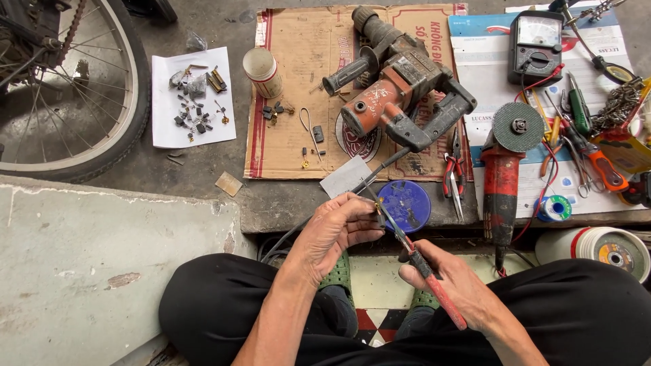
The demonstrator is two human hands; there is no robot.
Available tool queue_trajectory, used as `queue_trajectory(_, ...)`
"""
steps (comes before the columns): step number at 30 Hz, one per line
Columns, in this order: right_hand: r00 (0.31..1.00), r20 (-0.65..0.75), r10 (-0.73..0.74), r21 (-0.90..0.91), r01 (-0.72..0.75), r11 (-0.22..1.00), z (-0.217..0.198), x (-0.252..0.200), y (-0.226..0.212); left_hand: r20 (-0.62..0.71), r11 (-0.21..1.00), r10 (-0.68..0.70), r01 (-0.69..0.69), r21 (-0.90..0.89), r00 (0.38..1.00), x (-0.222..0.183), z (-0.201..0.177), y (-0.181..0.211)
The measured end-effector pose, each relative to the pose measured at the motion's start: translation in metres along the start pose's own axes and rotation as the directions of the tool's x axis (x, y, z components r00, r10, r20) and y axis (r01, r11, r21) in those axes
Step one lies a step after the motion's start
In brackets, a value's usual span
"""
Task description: Finishing and adjusting small metal electrical components using pliers and scissors in a workshop setting.
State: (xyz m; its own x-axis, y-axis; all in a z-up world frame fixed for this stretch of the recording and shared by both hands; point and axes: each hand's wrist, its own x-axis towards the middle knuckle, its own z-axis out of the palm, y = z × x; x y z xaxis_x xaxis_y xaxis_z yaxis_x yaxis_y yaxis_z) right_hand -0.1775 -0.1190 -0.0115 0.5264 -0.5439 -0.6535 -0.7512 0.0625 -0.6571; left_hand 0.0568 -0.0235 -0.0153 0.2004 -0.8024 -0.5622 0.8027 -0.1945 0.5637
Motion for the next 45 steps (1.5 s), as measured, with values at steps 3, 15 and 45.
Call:
queue_trajectory(3,0.993,0.116,-0.037,0.146,0.02,0.989,0.005,0.009,0.012,-0.021,0.999,0.028,-0.028,-0.029,0.999,0.002,0.006,-0.002)
queue_trajectory(15,0.973,0.079,-0.215,0.443,0.159,0.882,0.027,0.026,0.03,-0.07,0.994,0.065,-0.071,-0.078,0.995,-0.009,0.027,-0.004)
queue_trajectory(45,0.997,-0.036,-0.074,0.1,0.077,0.992,0.022,0.028,0.03,-0.083,0.995,0.076,-0.07,0.067,0.994,-0.013,0.023,0.0)
